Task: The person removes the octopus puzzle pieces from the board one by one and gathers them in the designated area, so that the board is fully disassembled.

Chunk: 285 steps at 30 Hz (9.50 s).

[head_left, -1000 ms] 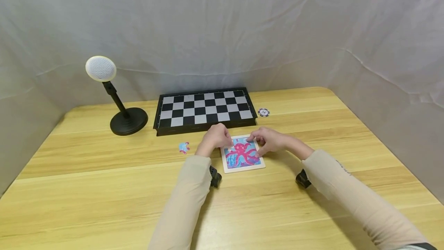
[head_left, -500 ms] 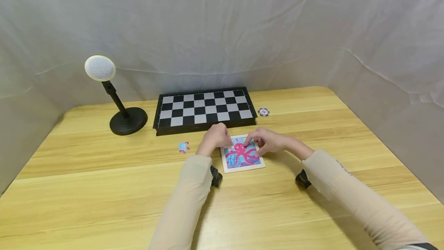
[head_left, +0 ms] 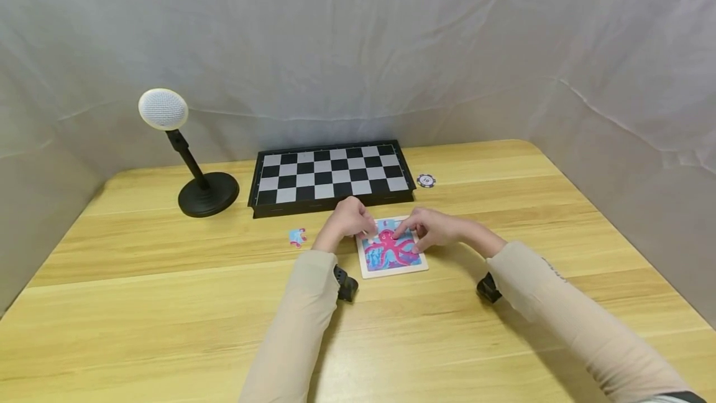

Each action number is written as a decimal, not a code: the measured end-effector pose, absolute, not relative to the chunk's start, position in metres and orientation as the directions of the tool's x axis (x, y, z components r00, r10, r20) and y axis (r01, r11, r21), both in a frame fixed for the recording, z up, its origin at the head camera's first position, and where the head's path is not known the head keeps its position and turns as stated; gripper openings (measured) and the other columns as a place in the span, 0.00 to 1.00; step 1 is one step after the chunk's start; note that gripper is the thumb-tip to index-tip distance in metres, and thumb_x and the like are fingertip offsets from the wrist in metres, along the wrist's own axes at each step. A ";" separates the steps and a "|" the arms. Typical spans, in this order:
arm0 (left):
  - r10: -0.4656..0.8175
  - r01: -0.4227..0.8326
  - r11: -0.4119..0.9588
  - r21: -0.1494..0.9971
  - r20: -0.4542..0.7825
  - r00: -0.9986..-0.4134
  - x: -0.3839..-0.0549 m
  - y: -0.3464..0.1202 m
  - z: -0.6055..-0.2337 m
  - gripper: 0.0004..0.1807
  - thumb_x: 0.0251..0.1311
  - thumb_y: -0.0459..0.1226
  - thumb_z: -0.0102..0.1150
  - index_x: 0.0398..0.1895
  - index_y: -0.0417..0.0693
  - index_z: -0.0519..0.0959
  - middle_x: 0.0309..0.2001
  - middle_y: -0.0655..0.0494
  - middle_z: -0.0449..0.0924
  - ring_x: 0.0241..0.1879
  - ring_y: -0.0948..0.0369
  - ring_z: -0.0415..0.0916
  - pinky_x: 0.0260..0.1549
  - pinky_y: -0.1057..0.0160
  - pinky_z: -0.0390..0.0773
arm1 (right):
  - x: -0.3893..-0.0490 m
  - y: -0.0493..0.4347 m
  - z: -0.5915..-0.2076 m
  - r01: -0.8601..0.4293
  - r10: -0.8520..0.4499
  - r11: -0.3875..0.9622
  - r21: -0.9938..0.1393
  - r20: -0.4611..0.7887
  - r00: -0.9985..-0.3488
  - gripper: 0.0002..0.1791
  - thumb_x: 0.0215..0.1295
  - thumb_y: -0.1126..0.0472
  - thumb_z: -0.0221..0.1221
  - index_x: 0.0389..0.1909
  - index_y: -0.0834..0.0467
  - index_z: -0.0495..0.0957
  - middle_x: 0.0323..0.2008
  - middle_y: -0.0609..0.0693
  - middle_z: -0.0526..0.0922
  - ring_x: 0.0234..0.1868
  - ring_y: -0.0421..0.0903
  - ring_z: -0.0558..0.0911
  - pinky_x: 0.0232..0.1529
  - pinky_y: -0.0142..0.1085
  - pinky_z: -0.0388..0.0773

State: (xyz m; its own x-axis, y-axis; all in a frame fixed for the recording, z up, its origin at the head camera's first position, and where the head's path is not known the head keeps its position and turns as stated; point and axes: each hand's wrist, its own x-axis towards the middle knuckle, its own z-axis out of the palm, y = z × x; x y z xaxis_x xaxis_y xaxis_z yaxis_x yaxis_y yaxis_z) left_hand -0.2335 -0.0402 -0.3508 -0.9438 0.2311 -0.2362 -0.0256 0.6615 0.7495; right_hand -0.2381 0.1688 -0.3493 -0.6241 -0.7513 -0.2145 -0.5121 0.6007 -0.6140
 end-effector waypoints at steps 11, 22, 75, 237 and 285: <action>0.170 -0.097 0.554 0.827 -0.226 -0.959 -0.234 -0.055 -0.342 0.04 0.49 0.33 0.63 0.26 0.40 0.81 0.23 0.52 0.78 0.15 0.60 0.71 0.14 0.70 0.64 | -0.238 0.168 -0.346 -0.505 -0.748 0.611 -0.610 -0.236 -0.620 0.21 0.50 0.70 0.62 0.48 0.57 0.77 0.34 0.53 0.66 0.34 0.48 0.65 0.34 0.34 0.66; 0.158 -0.081 0.557 0.826 -0.201 -0.967 -0.229 -0.077 -0.337 0.09 0.50 0.31 0.62 0.36 0.42 0.80 0.26 0.45 0.80 0.20 0.52 0.77 0.21 0.68 0.68 | -0.237 0.168 -0.346 -0.508 -0.755 0.603 -0.616 -0.233 -0.613 0.22 0.49 0.71 0.62 0.48 0.58 0.76 0.36 0.53 0.66 0.34 0.47 0.65 0.34 0.34 0.65; 0.086 -0.121 0.688 0.716 -0.246 -0.965 -0.221 -0.141 -0.348 0.05 0.50 0.29 0.60 0.32 0.38 0.80 0.16 0.52 0.77 0.12 0.62 0.71 0.14 0.68 0.67 | -0.242 0.170 -0.350 -0.479 -0.710 0.637 -0.604 -0.217 -0.670 0.34 0.47 0.67 0.65 0.58 0.65 0.64 0.34 0.54 0.68 0.32 0.46 0.68 0.35 0.35 0.68; 0.111 -0.072 0.480 0.874 -0.142 -0.984 -0.225 -0.032 -0.339 0.11 0.46 0.31 0.64 0.36 0.42 0.80 0.35 0.48 0.79 0.08 0.63 0.64 0.13 0.68 0.67 | -0.239 0.177 -0.355 -0.492 -0.700 0.632 -0.599 -0.169 -0.694 0.16 0.47 0.62 0.67 0.35 0.63 0.73 0.28 0.51 0.68 0.30 0.46 0.66 0.32 0.35 0.65; 0.016 -0.206 0.598 0.775 -0.269 -0.963 -0.227 -0.090 -0.349 0.11 0.46 0.30 0.64 0.36 0.42 0.80 0.11 0.52 0.71 0.09 0.63 0.64 0.10 0.67 0.63 | -0.235 0.176 -0.351 -0.486 -0.685 0.658 -0.575 -0.189 -0.704 0.29 0.48 0.61 0.66 0.53 0.65 0.70 0.33 0.52 0.69 0.33 0.47 0.67 0.35 0.35 0.67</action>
State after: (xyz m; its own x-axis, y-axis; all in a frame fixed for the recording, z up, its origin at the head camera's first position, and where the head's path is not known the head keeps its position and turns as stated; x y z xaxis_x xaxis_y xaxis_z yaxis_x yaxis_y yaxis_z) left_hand -0.2272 -0.0904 -0.3494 -0.9630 0.0163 -0.2689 -0.2062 0.5976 0.7749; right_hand -0.2347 0.1759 -0.3510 -0.7039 -0.6847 -0.1890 -0.4857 0.6581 -0.5753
